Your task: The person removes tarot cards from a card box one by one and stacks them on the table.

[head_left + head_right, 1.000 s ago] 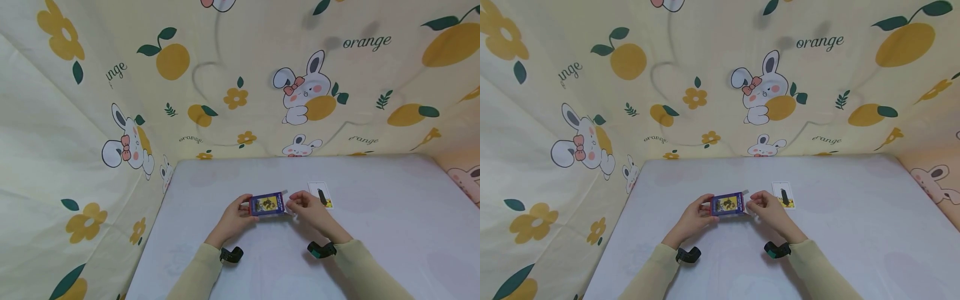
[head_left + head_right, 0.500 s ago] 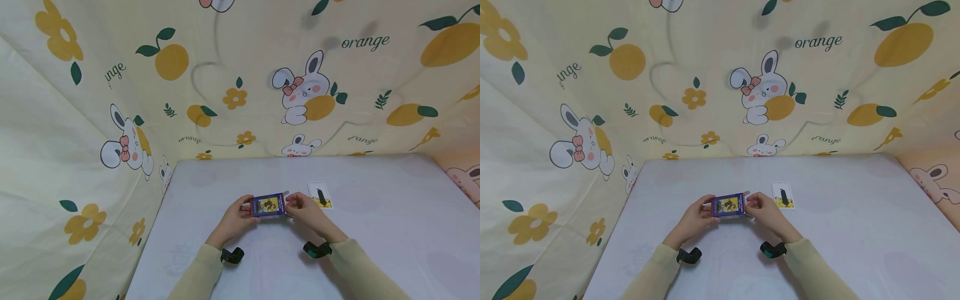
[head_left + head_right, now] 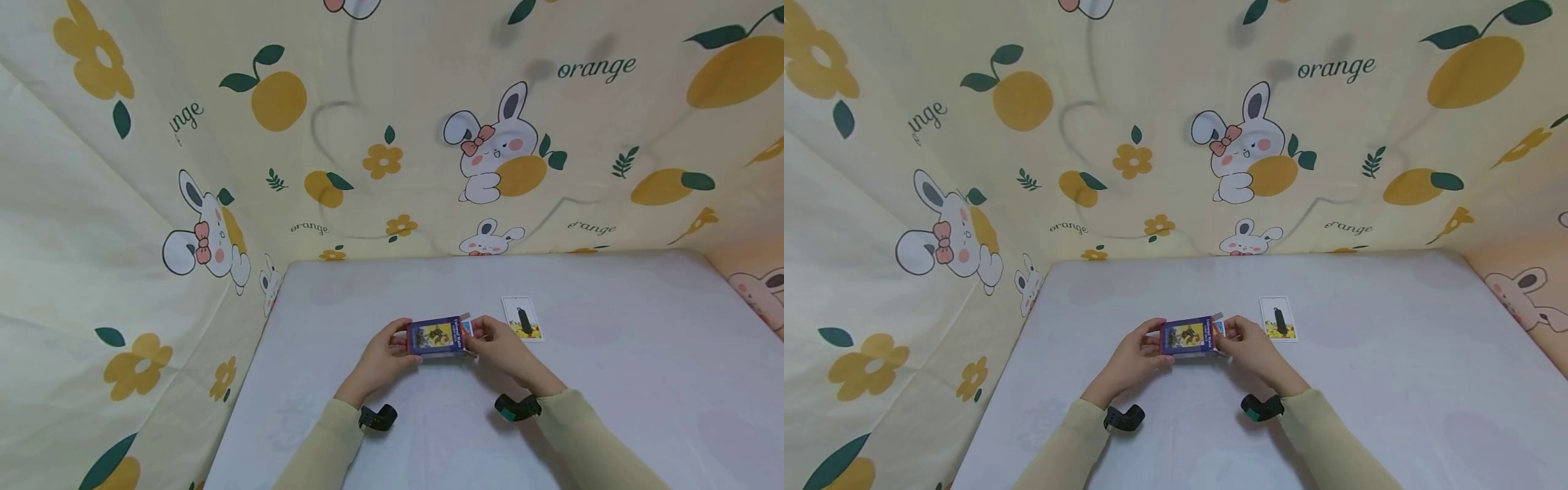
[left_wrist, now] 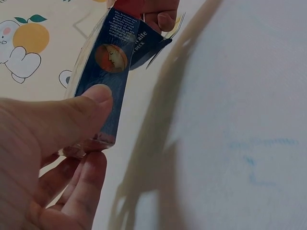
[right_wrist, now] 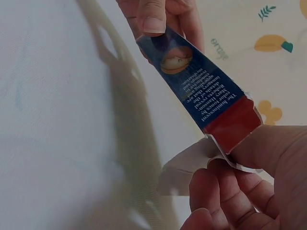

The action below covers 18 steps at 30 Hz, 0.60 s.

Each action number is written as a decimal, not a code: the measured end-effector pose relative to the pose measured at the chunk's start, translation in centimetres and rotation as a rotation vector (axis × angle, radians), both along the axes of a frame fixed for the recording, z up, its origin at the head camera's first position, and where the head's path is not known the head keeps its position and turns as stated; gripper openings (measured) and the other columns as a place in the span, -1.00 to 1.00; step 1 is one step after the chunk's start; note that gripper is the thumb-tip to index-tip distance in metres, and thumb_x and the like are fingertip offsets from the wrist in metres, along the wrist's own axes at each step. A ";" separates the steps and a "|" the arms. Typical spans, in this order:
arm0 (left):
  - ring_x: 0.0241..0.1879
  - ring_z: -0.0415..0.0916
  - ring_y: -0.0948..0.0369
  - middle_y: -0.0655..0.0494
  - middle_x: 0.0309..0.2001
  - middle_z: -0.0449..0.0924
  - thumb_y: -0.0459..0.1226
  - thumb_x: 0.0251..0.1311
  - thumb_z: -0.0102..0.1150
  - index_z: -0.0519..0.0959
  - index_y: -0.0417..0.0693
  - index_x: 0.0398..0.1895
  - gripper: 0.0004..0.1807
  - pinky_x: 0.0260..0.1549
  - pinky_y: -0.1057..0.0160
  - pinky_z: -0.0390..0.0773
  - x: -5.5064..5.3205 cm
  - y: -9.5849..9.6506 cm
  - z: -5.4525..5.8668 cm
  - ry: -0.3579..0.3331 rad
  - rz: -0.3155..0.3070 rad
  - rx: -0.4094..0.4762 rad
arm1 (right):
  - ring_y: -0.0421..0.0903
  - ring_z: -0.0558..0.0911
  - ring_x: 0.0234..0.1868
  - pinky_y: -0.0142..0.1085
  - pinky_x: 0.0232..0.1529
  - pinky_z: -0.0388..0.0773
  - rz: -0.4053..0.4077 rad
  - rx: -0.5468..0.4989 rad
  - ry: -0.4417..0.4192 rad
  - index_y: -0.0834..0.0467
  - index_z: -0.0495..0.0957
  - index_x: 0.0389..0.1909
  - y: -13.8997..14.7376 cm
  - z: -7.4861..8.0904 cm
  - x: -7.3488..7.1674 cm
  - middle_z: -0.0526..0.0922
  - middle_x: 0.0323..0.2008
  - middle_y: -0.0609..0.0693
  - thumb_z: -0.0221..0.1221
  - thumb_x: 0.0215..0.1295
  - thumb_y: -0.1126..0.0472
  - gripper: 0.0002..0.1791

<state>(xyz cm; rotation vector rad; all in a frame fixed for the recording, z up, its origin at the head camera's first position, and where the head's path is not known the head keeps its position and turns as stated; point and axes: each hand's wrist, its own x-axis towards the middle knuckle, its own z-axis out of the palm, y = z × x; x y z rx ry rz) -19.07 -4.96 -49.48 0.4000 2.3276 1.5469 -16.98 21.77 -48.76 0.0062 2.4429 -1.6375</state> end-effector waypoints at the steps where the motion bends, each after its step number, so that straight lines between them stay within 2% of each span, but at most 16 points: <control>1: 0.04 0.50 0.21 0.12 0.24 0.38 -0.20 0.02 0.47 0.23 0.10 0.45 -0.10 0.03 0.22 0.51 0.0 0.0 0.0 0.001 0.000 0.003 | -0.02 0.52 -0.21 -0.27 -0.31 0.50 -0.003 0.003 -0.001 0.21 0.47 -0.08 0.0 0.0 0.0 0.56 -0.23 0.08 0.24 0.30 0.12 -0.71; 7: 0.04 0.50 0.20 0.12 0.24 0.37 -0.19 0.02 0.47 0.23 0.12 0.44 -0.10 0.03 0.22 0.52 -0.1 -0.3 -0.2 0.005 0.003 0.004 | -0.01 0.52 -0.20 -0.25 -0.30 0.49 0.000 -0.021 -0.025 0.21 0.45 -0.05 0.4 0.3 0.1 0.58 -0.20 0.09 0.24 0.30 -0.01 -0.59; 9: 0.04 0.50 0.19 0.11 0.24 0.37 -0.20 0.02 0.47 0.23 0.11 0.44 -0.11 0.02 0.22 0.52 -0.2 -0.4 -0.2 0.004 0.008 0.011 | 0.04 0.52 -0.18 -0.21 -0.26 0.50 -0.002 -0.031 -0.038 0.23 0.44 -0.02 0.4 1.2 0.4 0.58 -0.19 0.10 0.22 0.33 0.02 -0.60; 12: 0.04 0.50 0.19 0.10 0.24 0.37 -0.21 0.02 0.47 0.22 0.10 0.44 -0.10 0.02 0.21 0.52 -0.1 -0.4 0.0 0.000 0.016 0.014 | 0.06 0.54 -0.18 -0.17 -0.23 0.54 -0.022 -0.054 -0.046 0.25 0.42 0.02 0.7 1.5 0.4 0.58 -0.19 0.12 0.21 0.34 0.04 -0.59; 18: 0.02 0.50 0.20 0.12 0.24 0.37 -0.21 0.03 0.47 0.23 0.10 0.44 -0.11 0.01 0.21 0.53 -0.2 -0.5 0.1 0.007 0.029 0.002 | 0.00 0.58 -0.14 -0.15 -0.09 0.60 -0.073 -0.103 -0.057 0.26 0.38 0.11 1.7 0.8 -0.2 0.58 -0.10 0.16 0.18 0.37 0.05 -0.54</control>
